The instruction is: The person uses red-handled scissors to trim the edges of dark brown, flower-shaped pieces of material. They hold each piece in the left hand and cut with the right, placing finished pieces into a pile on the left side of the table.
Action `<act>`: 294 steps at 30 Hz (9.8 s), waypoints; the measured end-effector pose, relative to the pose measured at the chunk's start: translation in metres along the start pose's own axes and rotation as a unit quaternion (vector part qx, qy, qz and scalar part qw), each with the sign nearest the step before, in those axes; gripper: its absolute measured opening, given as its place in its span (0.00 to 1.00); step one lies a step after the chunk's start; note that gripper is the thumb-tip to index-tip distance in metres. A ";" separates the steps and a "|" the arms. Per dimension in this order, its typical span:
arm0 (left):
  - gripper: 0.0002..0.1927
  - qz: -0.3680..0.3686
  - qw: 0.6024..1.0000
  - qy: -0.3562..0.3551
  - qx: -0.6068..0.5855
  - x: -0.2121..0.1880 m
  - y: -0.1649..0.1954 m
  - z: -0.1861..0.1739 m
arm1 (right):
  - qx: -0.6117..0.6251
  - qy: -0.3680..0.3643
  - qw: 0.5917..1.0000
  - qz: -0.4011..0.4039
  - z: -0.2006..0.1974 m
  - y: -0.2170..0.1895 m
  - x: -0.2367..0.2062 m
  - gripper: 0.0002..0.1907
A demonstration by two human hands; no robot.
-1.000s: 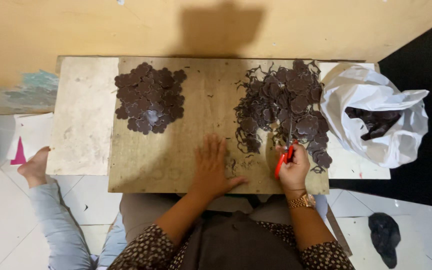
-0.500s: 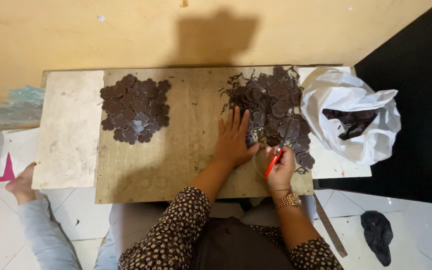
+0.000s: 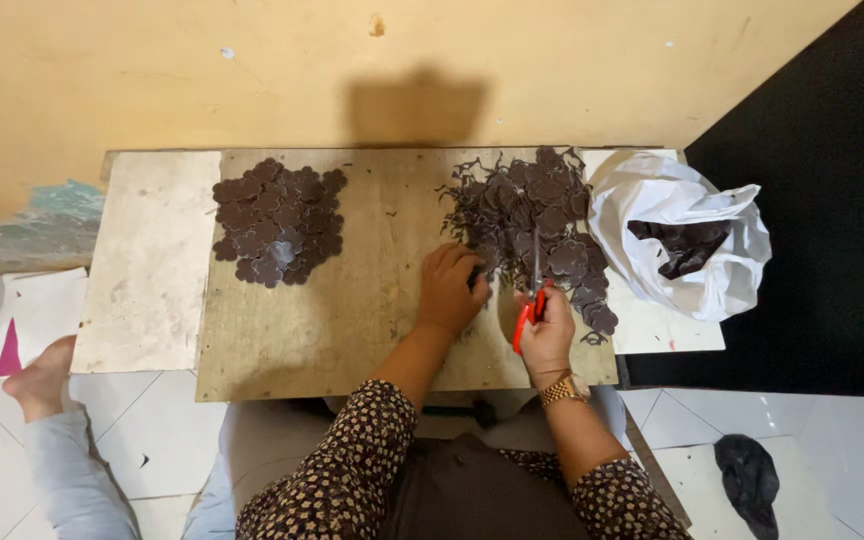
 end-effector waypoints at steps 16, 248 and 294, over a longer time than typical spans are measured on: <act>0.18 0.017 0.998 -0.066 0.008 0.004 0.006 -0.008 | -0.131 -0.080 0.987 -0.046 0.006 -0.025 0.006 0.14; 0.06 -0.284 0.734 -0.119 -0.605 0.011 0.089 -0.152 | 0.275 -0.225 0.921 0.162 0.000 -0.144 0.020 0.28; 0.02 -0.262 0.764 -0.148 -0.570 0.016 0.078 -0.157 | 0.345 -0.247 0.890 0.165 0.005 -0.132 0.016 0.21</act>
Point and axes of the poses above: each hand's wrist, its own x-axis towards the middle knuckle, its own z-axis out of the palm, y = z × x, the point moved 5 cm from there along x, towards the middle knuckle, and after that the axes turned 15 degrees about -z, right-handed, at the moved point
